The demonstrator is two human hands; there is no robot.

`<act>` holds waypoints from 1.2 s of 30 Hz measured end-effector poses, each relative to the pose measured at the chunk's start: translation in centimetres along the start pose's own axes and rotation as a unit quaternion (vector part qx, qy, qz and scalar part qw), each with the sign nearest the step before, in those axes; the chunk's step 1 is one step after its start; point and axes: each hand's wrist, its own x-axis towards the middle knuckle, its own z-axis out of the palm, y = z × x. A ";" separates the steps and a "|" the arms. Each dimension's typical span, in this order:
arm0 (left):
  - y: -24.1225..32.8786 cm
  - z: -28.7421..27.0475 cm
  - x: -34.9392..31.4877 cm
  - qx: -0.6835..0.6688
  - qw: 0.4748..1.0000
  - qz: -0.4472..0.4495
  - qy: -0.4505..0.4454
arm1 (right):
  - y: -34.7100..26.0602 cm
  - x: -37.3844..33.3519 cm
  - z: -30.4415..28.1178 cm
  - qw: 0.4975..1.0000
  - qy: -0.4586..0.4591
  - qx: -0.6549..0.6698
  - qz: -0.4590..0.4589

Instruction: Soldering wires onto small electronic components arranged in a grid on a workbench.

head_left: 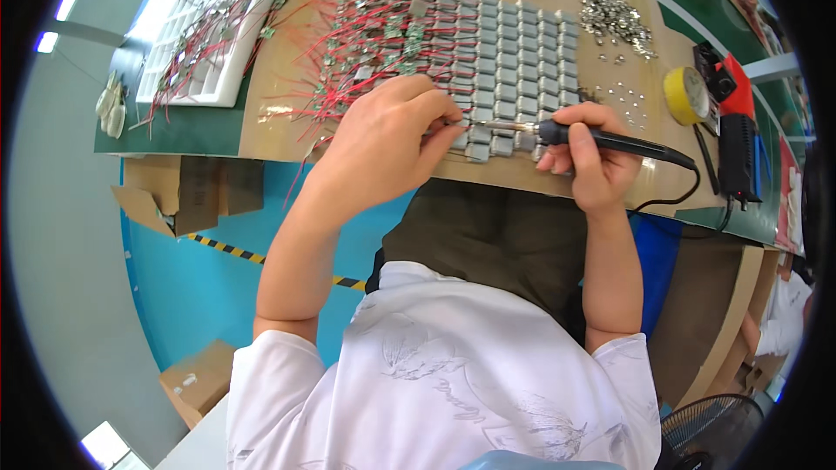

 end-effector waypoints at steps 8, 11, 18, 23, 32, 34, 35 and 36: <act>0.0 -0.7 -0.4 -0.030 0.999 0.027 -0.018 | 0.3 0.2 0.2 0.999 -0.008 0.013 -0.028; -0.2 -0.8 -0.7 -0.026 0.999 0.038 -0.026 | 0.4 0.2 0.3 1.000 -0.008 0.013 -0.026; -0.6 -0.3 -0.9 -0.033 0.998 0.062 -0.003 | 0.2 0.2 0.2 1.000 -0.006 0.010 -0.027; -0.5 -0.1 -1.1 -0.043 0.998 0.047 0.015 | 0.6 0.0 0.0 0.998 -0.019 0.031 -0.048; -0.6 0.2 -0.9 -0.043 0.998 0.036 0.028 | 0.1 0.0 -0.2 0.997 -0.044 -0.013 -0.056; -0.6 0.2 -0.9 -0.041 0.998 0.032 0.028 | 0.1 0.0 -0.3 0.997 -0.051 -0.014 -0.057; -0.7 0.2 -0.9 -0.035 0.998 0.035 0.027 | 0.1 0.0 -0.2 0.997 -0.051 -0.016 -0.061; -0.7 0.3 -0.9 -0.030 0.998 0.038 0.027 | 0.1 0.0 -0.2 0.996 -0.051 -0.018 -0.064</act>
